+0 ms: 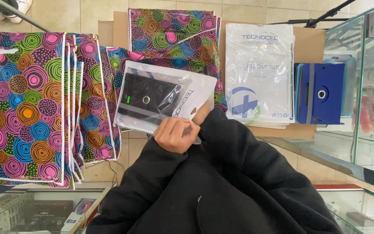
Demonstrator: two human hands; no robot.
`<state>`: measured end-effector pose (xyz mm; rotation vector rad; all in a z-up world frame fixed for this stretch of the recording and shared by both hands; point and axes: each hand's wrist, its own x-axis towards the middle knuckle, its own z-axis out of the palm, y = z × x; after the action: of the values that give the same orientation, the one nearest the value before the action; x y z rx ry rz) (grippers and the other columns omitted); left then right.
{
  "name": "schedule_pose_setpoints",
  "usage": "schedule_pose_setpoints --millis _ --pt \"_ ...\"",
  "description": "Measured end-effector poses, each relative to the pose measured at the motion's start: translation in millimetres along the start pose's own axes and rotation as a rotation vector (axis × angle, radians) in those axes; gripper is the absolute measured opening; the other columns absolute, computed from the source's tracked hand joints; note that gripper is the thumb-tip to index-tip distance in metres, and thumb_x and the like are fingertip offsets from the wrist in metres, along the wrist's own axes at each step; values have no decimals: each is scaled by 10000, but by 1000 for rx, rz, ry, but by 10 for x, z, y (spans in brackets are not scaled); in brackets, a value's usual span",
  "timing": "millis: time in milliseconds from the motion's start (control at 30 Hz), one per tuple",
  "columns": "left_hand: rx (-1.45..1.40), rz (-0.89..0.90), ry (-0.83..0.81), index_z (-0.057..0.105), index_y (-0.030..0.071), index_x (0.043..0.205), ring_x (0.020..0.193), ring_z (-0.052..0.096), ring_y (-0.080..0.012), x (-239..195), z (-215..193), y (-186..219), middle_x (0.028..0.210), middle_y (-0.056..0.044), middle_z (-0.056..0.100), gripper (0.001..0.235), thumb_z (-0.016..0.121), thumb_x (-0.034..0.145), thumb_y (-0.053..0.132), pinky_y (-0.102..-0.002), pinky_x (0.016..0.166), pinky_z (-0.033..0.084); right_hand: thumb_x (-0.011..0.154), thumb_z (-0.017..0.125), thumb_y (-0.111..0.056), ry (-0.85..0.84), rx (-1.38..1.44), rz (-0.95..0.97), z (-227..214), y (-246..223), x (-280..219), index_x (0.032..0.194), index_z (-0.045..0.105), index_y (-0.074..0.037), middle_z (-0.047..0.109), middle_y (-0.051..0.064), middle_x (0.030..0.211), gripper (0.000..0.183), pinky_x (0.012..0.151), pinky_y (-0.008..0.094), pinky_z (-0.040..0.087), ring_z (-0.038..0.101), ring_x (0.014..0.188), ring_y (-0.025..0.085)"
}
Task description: The person places a tablet into a white protective sleeve and then puts the sleeved tablet into a colorful patterned gift bag.
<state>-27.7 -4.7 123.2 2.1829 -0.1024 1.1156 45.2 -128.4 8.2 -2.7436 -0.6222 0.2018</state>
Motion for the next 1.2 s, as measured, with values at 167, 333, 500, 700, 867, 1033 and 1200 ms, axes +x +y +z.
schedule_pose_setpoints --millis 167,333,500,700,867,1033,1200 --pt "45 80 -66 656 238 707 680 678 -151 -226 77 -13 779 87 690 258 821 847 98 -250 671 585 1049 756 -216 -75 1099 326 6 -79 259 926 725 -20 548 29 788 233 712 275 370 494 744 130" --pt "-13 12 -353 678 208 736 742 737 -232 -155 -37 110 743 36 646 237 861 875 265 -312 667 591 1035 916 -509 -253 1349 437 -102 -99 277 1298 552 -85 587 23 1024 618 657 308 461 627 818 126" --pt "-107 -155 -637 852 128 971 988 820 -411 1006 -77 -361 936 -97 835 362 888 1009 486 -518 875 648 1118 790 -482 -275 1621 392 408 497 -477 1677 403 -238 596 72 1407 723 904 301 505 653 1175 144" --pt "106 254 -1130 714 231 1609 1565 644 -391 1775 545 -1209 1403 -132 825 878 473 1142 934 -697 1334 234 1207 670 -394 -317 1129 153 -488 361 19 1811 433 -270 730 101 1609 661 1123 506 625 763 1406 326" --pt "239 86 -1429 870 174 1190 1143 824 -533 2096 382 -1225 1038 -195 883 853 597 1023 964 -615 1010 598 1149 685 -153 -253 1115 -9 -1217 787 -521 1712 578 -4 728 372 1535 592 1215 615 590 710 1461 502" --pt "160 37 -1354 830 202 998 913 838 -448 2067 88 -1543 822 -133 821 727 770 947 924 -517 821 604 1132 691 -10 -168 1400 184 -1534 1243 -762 1664 632 -37 852 209 1381 535 1122 465 658 825 1244 256" --pt "48 -134 -1306 824 152 1001 879 814 -455 2156 -377 -1672 829 -163 803 565 935 937 701 -501 773 585 1108 673 85 146 1498 209 -1684 1801 -1140 1553 702 42 844 200 1311 449 1127 502 665 815 1255 277"
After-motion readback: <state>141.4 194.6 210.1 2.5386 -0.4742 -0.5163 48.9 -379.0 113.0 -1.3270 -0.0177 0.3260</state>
